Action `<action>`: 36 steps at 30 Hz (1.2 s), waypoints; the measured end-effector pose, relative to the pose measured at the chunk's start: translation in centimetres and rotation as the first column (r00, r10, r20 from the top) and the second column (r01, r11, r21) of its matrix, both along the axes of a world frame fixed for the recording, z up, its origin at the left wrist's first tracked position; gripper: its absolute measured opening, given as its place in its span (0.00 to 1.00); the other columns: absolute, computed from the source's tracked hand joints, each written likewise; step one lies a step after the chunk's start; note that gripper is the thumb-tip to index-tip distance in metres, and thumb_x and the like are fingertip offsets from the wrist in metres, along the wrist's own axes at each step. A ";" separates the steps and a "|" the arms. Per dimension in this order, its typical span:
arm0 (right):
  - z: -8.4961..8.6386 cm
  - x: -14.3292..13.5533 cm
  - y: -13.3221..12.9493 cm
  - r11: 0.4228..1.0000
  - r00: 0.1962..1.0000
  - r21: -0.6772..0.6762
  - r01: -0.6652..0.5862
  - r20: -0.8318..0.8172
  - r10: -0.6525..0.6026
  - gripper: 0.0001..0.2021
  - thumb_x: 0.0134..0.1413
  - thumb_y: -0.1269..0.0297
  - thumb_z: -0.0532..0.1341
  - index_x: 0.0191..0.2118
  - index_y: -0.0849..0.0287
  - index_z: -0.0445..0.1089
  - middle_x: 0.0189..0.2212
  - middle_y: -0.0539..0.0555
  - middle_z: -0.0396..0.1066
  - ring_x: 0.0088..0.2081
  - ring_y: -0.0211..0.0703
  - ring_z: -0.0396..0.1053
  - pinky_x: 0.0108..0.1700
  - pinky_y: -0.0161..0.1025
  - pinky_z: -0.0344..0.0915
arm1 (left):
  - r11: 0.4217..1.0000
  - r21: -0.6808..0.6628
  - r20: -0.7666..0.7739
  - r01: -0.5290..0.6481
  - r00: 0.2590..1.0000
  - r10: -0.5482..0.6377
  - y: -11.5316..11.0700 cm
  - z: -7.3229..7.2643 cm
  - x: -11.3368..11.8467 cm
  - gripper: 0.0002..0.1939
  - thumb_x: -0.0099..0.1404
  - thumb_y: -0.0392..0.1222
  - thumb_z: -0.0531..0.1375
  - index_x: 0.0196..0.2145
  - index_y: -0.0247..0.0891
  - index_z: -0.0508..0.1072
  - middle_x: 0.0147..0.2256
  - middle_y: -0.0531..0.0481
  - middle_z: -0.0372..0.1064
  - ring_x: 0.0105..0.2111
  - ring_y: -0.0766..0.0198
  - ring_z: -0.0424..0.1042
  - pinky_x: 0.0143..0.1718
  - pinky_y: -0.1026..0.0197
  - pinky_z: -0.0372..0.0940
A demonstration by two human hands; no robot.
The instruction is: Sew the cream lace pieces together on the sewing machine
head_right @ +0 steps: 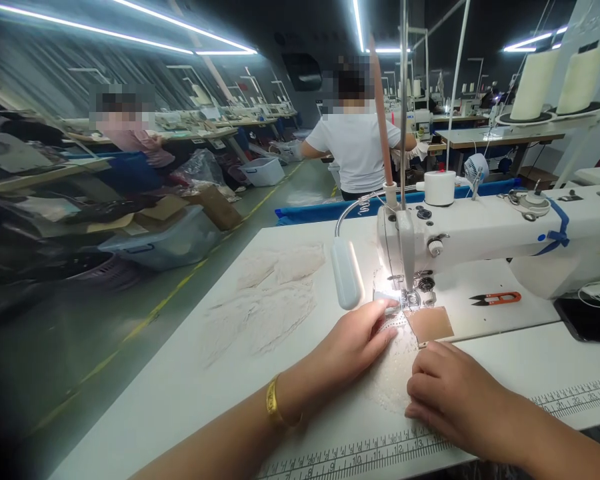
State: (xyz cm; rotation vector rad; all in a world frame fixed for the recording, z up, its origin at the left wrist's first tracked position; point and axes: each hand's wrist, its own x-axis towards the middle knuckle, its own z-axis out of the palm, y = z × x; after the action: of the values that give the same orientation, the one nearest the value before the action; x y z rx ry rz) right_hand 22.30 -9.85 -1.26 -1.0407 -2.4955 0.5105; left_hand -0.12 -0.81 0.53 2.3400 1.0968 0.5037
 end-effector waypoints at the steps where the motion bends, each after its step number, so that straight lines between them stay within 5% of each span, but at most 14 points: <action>1: 0.5 0.1 0.3 0.999 1.000 -0.037 -0.001 0.001 0.001 0.08 0.73 0.64 0.57 0.38 0.56 0.68 0.37 0.52 0.69 0.38 0.43 0.63 0.39 0.41 0.62 | 1.000 -0.007 0.007 -0.011 1.000 0.011 0.0 0.0 0.0 0.15 0.71 0.41 0.57 0.54 0.40 0.70 0.39 0.48 0.77 0.39 0.55 0.75 0.42 0.55 0.70; 4: 1.1 0.3 2.0 0.999 0.999 0.003 0.036 -0.040 -0.035 0.08 0.74 0.63 0.55 0.45 0.56 0.70 0.38 0.54 0.69 0.40 0.46 0.65 0.40 0.43 0.64 | 1.000 -0.016 0.010 -0.027 1.000 0.027 0.0 -0.1 -0.2 0.10 0.71 0.39 0.55 0.49 0.40 0.70 0.32 0.51 0.73 0.32 0.58 0.73 0.35 0.57 0.68; 9: -1.0 -0.1 4.4 0.983 0.984 0.063 0.175 -0.042 -0.172 0.11 0.73 0.65 0.54 0.54 0.55 0.69 0.45 0.58 0.71 0.45 0.51 0.66 0.45 0.50 0.68 | 0.999 -0.018 -0.003 -0.028 1.000 0.028 -0.1 -0.3 -0.2 0.08 0.71 0.37 0.54 0.46 0.40 0.68 0.30 0.53 0.71 0.28 0.61 0.69 0.30 0.60 0.63; 19: -2.3 -0.5 4.5 0.965 0.968 0.078 0.250 0.002 -0.251 0.13 0.70 0.67 0.56 0.56 0.54 0.70 0.44 0.57 0.70 0.42 0.50 0.65 0.45 0.50 0.69 | 0.995 -0.090 -0.028 -0.034 0.999 0.032 -0.1 0.3 -0.2 0.09 0.67 0.33 0.53 0.44 0.39 0.69 0.26 0.56 0.66 0.25 0.63 0.64 0.27 0.60 0.57; 25: -2.5 -0.8 4.7 0.964 0.968 0.101 0.246 0.017 -0.249 0.14 0.72 0.67 0.53 0.56 0.56 0.71 0.42 0.58 0.71 0.41 0.50 0.64 0.43 0.51 0.70 | 0.999 0.022 -0.036 0.033 0.999 -0.032 0.2 -0.4 0.0 0.11 0.68 0.30 0.54 0.42 0.39 0.74 0.34 0.51 0.72 0.32 0.62 0.69 0.33 0.60 0.62; 30: -1.7 -0.3 4.7 0.967 0.974 0.123 0.225 -0.028 -0.223 0.15 0.72 0.69 0.50 0.52 0.56 0.73 0.39 0.57 0.71 0.39 0.49 0.65 0.41 0.47 0.69 | 0.984 0.164 -0.120 0.066 0.992 -0.047 0.0 -1.0 0.1 0.11 0.70 0.31 0.53 0.35 0.38 0.75 0.31 0.50 0.67 0.30 0.62 0.65 0.30 0.61 0.58; 36: -0.7 1.5 4.1 0.980 0.981 0.139 0.141 -0.150 -0.120 0.19 0.64 0.78 0.51 0.52 0.53 0.73 0.38 0.54 0.70 0.41 0.47 0.65 0.42 0.45 0.68 | 0.882 0.461 -0.233 0.104 0.972 0.007 -0.4 -1.1 0.4 0.12 0.67 0.30 0.53 0.26 0.36 0.68 0.33 0.46 0.64 0.31 0.60 0.60 0.27 0.60 0.50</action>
State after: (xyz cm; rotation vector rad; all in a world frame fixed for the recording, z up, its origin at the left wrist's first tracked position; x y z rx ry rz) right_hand 23.76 -5.70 -2.01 -1.0631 -2.2847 0.3400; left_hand 0.27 -1.25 -0.60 2.9063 1.1075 0.5398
